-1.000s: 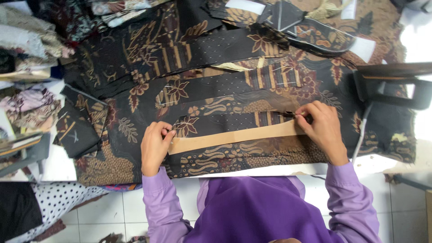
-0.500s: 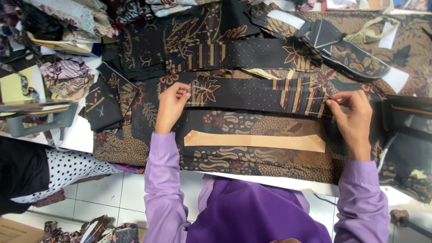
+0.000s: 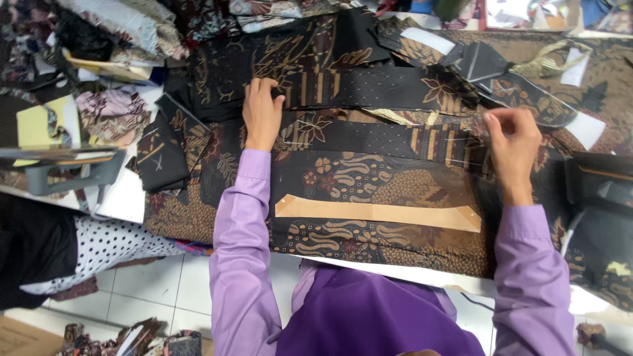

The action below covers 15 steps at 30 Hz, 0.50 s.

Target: The person places a long cardboard template onto a large piece of patterned fabric and uses a small green marker to trace along the template's edges. They repeatedly lift and reposition the template to mark multiple sections of the fabric.

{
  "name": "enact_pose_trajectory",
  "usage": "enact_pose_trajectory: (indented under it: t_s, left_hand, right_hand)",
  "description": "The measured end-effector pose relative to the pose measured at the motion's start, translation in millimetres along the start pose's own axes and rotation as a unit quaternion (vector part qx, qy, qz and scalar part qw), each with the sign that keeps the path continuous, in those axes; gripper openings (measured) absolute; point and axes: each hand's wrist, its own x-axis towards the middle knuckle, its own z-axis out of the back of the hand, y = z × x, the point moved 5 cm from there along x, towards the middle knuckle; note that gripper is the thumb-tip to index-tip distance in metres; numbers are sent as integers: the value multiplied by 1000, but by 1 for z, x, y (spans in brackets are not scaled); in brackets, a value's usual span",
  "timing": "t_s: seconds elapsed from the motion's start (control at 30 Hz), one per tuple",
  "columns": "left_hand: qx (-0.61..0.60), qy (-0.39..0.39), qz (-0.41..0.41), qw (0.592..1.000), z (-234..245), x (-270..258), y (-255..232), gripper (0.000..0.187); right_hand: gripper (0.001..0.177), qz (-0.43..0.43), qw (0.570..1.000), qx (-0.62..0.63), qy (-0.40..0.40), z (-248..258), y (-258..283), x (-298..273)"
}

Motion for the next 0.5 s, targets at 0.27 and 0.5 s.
enact_pose_trajectory:
  t_s: [0.27, 0.5]
  left_hand:
    - [44, 16, 5, 999, -13, 8, 7, 32]
    - [21, -7, -11, 1000, 18, -6, -18, 17]
  right_hand:
    - [29, -207, 921, 331, 2, -9, -30, 17]
    - [31, -225, 949, 218, 30, -30, -54, 32]
